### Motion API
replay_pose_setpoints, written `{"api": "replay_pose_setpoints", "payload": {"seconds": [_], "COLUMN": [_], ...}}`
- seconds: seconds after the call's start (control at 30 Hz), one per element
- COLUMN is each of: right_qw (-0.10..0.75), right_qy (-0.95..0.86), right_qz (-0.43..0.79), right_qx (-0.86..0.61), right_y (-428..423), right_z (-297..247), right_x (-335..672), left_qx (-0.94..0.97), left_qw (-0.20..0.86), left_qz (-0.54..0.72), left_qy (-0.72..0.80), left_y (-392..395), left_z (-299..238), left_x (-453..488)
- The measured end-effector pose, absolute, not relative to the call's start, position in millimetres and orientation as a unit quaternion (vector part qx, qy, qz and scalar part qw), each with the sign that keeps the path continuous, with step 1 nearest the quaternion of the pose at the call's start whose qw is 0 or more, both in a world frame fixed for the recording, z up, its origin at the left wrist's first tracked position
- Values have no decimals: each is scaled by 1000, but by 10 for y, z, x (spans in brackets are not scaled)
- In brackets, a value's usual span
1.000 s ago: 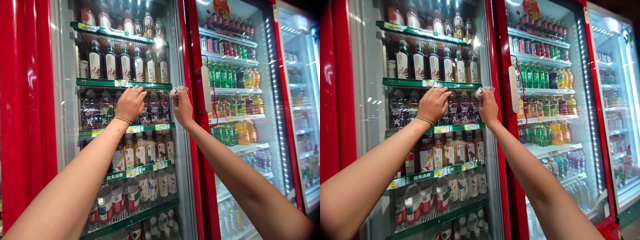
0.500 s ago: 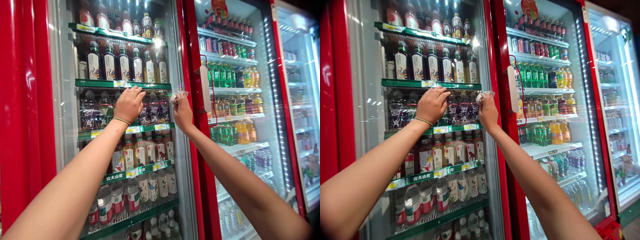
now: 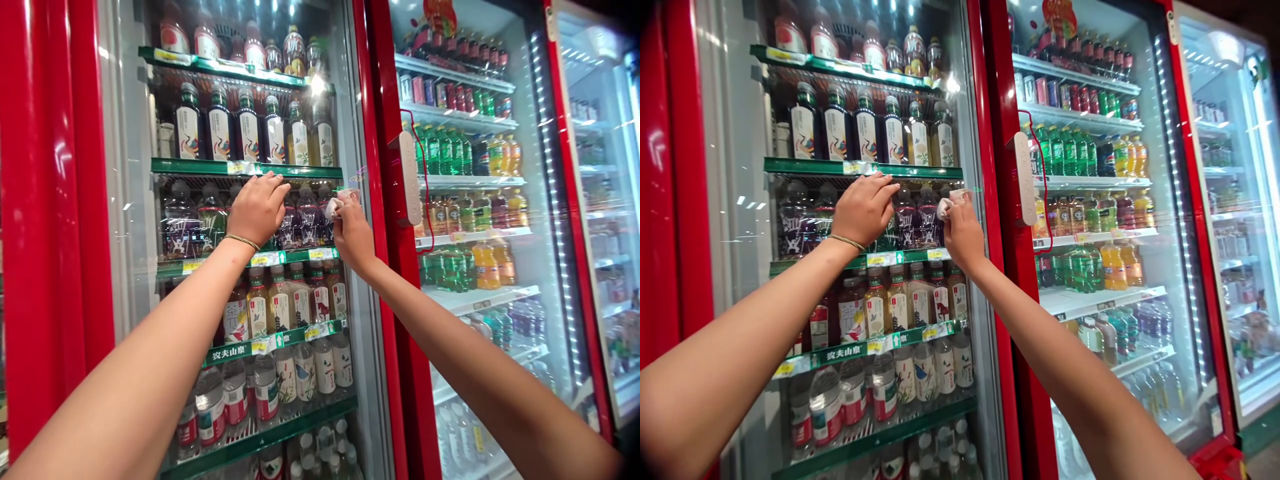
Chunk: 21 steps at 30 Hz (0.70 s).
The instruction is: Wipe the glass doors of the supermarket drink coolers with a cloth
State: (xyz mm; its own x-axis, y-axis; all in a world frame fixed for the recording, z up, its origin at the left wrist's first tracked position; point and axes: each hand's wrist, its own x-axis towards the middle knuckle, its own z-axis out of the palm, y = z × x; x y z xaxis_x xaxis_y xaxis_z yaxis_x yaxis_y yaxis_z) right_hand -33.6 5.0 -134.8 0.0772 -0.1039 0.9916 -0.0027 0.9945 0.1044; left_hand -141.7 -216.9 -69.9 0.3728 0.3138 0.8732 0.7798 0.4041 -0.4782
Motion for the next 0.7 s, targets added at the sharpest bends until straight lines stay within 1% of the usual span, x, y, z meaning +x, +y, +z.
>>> {"api": "replay_pose_setpoints", "payload": {"seconds": [0.1,0.23,0.3,0.4,0.47,0.63,0.7], "right_qw": [717,739,742,727,718,744,747], "right_qy": [-692,-673,-670,-684,-691,-666,-662], "right_qz": [-57,-10,1,-26,-42,-6,-6], "right_qx": [65,35,23,45,62,56,67], "right_y": [-7,11,-16,-95,-131,-173,-205], "right_z": [-1232,-1077,-1126,-1249,-1235,-876,-835], "right_x": [-363,-346,-339,-340,-346,-405,-433], "left_qx": [-509,-503,-503,-503,-503,-508,-512], "left_qw": [657,661,661,662,662,654,646], "left_qz": [-173,-167,-165,-163,-164,-173,-175], "left_qy": [-529,-532,-532,-531,-530,-534,-538], "left_y": [-2170,-2170,-2169,-2166,-2165,-2164,-2165], "left_z": [-701,-703,-703,-702,-702,-703,-702], "left_x": [-1423,-1418,-1416,-1418,-1421,-1420,-1418]}}
